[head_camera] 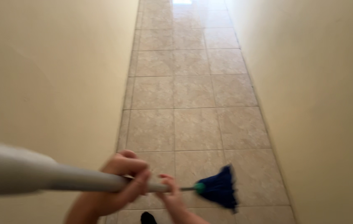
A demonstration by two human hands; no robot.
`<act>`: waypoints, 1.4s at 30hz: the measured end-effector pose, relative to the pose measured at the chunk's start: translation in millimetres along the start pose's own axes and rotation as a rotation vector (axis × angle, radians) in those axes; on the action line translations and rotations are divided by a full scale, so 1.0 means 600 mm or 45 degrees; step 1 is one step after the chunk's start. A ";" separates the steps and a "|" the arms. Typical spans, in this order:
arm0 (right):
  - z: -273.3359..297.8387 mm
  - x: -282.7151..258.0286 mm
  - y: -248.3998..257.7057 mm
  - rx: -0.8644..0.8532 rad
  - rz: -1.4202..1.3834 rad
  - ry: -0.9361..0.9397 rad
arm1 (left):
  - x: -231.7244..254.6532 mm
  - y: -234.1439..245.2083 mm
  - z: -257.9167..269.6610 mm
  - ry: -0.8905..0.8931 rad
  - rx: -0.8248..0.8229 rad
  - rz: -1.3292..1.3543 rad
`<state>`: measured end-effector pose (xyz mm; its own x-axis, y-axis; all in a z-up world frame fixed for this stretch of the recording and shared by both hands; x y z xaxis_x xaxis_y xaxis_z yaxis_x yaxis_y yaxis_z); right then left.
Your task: The person mops a tiled hallway by pushing and pulling a mop across the floor, then takes the mop to a bathroom to rinse it in a bucket of water.
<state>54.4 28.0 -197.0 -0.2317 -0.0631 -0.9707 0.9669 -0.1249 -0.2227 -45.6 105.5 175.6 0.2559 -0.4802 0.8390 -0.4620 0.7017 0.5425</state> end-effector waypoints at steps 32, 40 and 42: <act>0.180 0.125 0.384 -0.075 1.612 -0.679 | -0.391 -0.532 0.074 0.382 0.028 0.808; 0.071 0.039 0.084 0.030 0.515 -0.717 | -0.327 -0.183 0.125 0.265 0.344 0.952; 0.051 0.005 -0.033 -0.089 0.087 -0.502 | -0.264 -0.081 0.162 0.321 0.446 0.872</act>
<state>31.6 0.2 -192.7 -0.1766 -0.4457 -0.8776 0.9833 -0.0402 -0.1775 -146.0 96.3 12.2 -0.0157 0.1587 0.9872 -0.8142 0.5711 -0.1048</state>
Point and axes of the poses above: each hand's wrist, its own z-axis away from the middle knuckle, its own y-axis out of the back of the hand, x = y × z, the point moved 6 cm from there along -z, towards the middle knuckle, and after that the axes turned 8 degrees about -x, right-handed, at the moved point
